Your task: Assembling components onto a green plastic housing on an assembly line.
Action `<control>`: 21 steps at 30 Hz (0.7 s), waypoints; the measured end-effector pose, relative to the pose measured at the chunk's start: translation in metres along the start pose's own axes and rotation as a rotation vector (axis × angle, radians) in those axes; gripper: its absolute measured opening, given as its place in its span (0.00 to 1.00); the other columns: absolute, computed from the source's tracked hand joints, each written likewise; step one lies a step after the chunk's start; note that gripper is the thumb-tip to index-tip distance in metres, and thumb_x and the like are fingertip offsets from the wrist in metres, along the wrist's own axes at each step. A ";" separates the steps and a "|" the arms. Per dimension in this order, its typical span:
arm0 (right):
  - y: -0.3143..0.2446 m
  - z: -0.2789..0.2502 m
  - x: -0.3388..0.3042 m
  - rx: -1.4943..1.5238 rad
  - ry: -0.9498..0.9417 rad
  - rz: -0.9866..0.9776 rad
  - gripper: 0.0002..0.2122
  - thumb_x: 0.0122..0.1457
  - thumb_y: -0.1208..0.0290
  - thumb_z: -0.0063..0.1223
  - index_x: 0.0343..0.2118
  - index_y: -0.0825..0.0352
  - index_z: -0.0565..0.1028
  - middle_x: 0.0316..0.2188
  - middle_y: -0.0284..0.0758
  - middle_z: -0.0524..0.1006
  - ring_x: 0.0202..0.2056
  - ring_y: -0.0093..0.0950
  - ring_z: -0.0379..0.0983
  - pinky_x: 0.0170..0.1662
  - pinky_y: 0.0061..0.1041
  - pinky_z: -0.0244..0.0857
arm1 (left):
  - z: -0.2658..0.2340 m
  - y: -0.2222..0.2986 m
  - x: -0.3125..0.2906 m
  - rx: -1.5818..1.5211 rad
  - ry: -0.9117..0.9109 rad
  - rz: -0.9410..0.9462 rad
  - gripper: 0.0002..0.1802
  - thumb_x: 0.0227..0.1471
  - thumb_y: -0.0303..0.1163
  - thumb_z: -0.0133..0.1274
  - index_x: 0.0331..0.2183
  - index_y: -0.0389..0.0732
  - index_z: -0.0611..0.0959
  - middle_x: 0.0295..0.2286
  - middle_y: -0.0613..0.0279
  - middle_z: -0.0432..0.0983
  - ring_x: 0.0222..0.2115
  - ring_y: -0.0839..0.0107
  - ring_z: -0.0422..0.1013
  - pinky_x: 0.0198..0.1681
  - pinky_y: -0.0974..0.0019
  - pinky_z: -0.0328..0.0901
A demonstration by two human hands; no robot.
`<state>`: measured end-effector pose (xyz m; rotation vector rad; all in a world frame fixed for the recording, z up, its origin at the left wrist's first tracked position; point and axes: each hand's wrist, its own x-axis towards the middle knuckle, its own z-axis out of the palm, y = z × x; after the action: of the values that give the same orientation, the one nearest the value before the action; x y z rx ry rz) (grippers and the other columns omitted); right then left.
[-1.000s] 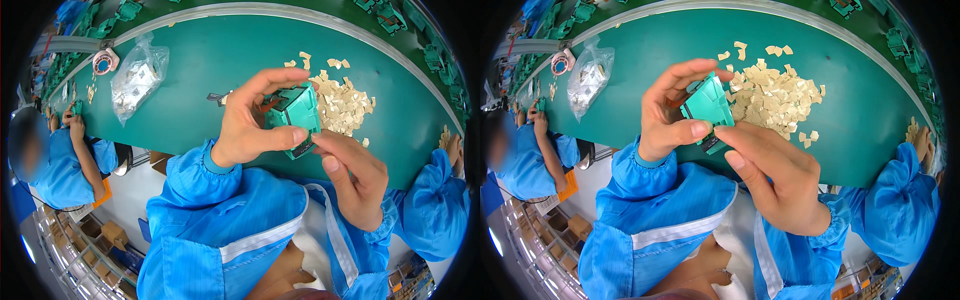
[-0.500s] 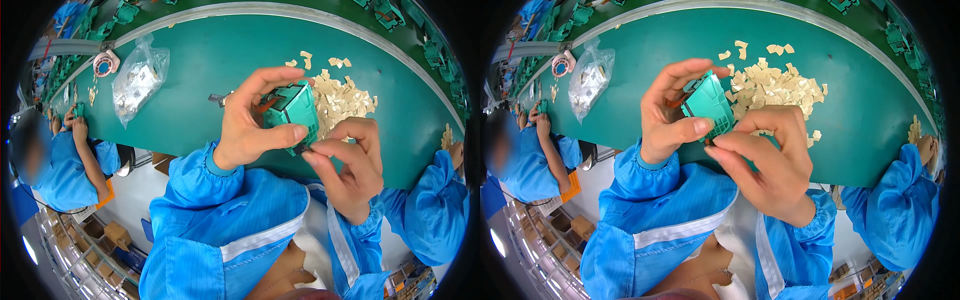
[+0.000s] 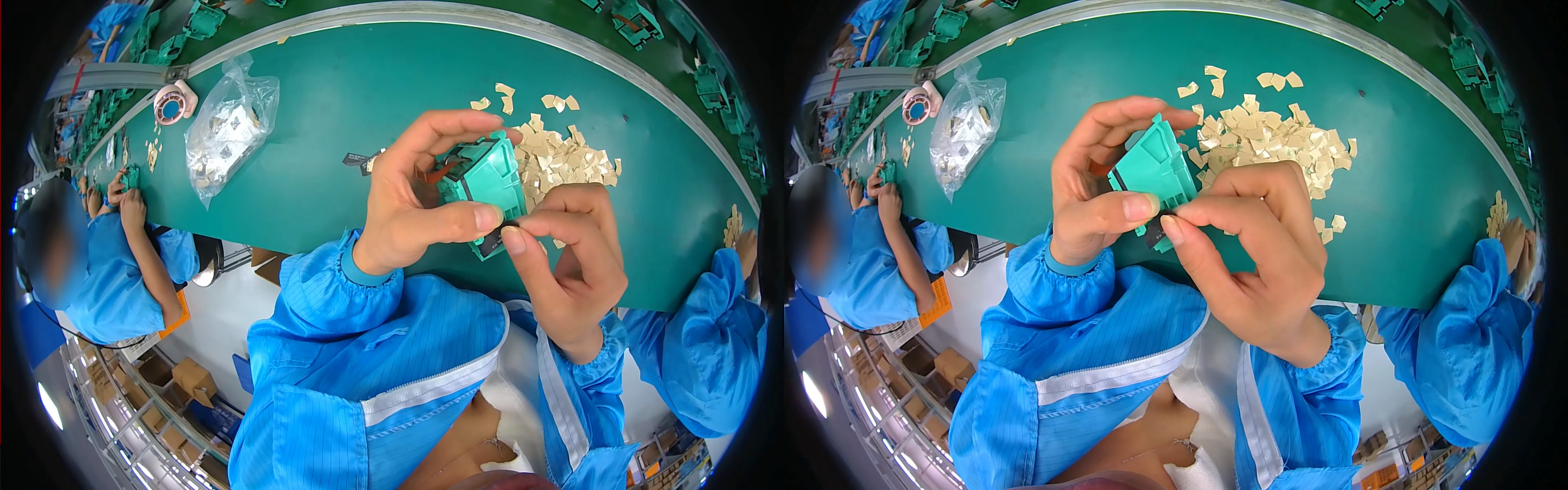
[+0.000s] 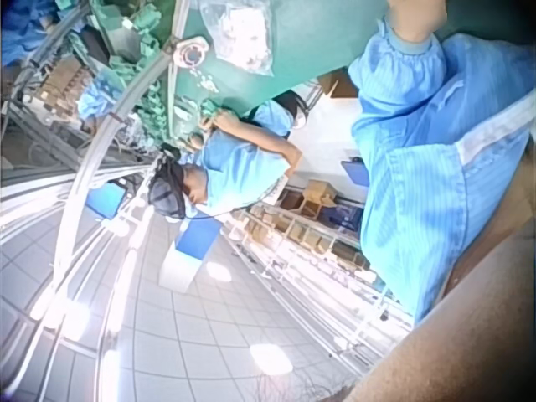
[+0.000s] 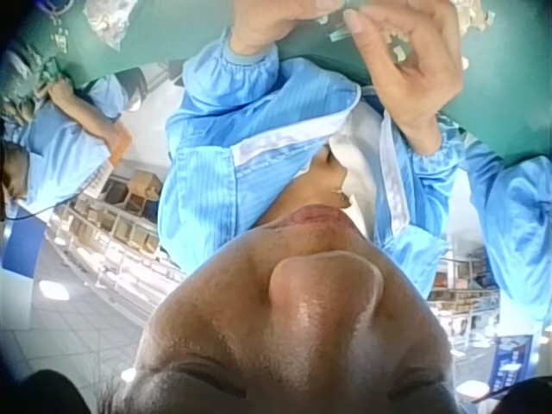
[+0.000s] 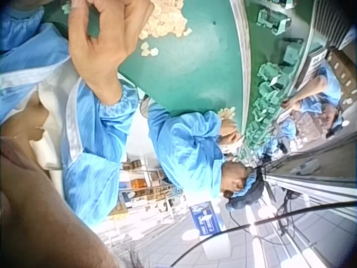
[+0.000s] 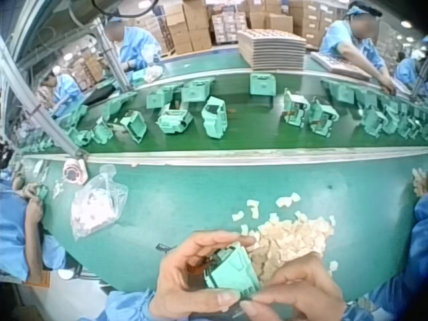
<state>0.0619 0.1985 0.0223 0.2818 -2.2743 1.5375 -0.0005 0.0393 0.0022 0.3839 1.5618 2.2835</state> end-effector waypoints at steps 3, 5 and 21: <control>-0.002 0.000 0.000 -0.019 0.005 0.009 0.08 0.42 0.82 0.63 0.27 0.69 0.76 0.26 0.36 0.70 0.27 0.26 0.66 0.27 0.21 0.59 | 0.000 -0.001 0.000 -0.009 -0.004 0.013 0.37 0.33 0.30 0.59 0.49 0.32 0.68 0.45 0.42 0.70 0.48 0.60 0.67 0.50 0.63 0.63; -0.002 -0.001 0.000 -0.022 0.004 0.011 0.08 0.42 0.82 0.63 0.27 0.69 0.76 0.26 0.36 0.70 0.27 0.26 0.66 0.27 0.21 0.59 | 0.000 -0.001 0.001 -0.011 -0.006 0.016 0.37 0.33 0.30 0.59 0.49 0.32 0.68 0.45 0.42 0.70 0.48 0.60 0.67 0.50 0.63 0.63; -0.003 -0.004 0.000 -0.085 0.007 -0.024 0.09 0.39 0.82 0.64 0.26 0.69 0.76 0.26 0.36 0.70 0.26 0.28 0.65 0.26 0.22 0.57 | 0.000 0.000 0.001 -0.001 -0.023 0.004 0.34 0.33 0.28 0.58 0.47 0.33 0.70 0.45 0.42 0.70 0.48 0.61 0.68 0.50 0.63 0.63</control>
<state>0.0639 0.2009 0.0260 0.2795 -2.3152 1.4238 -0.0010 0.0402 0.0019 0.4123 1.5500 2.2749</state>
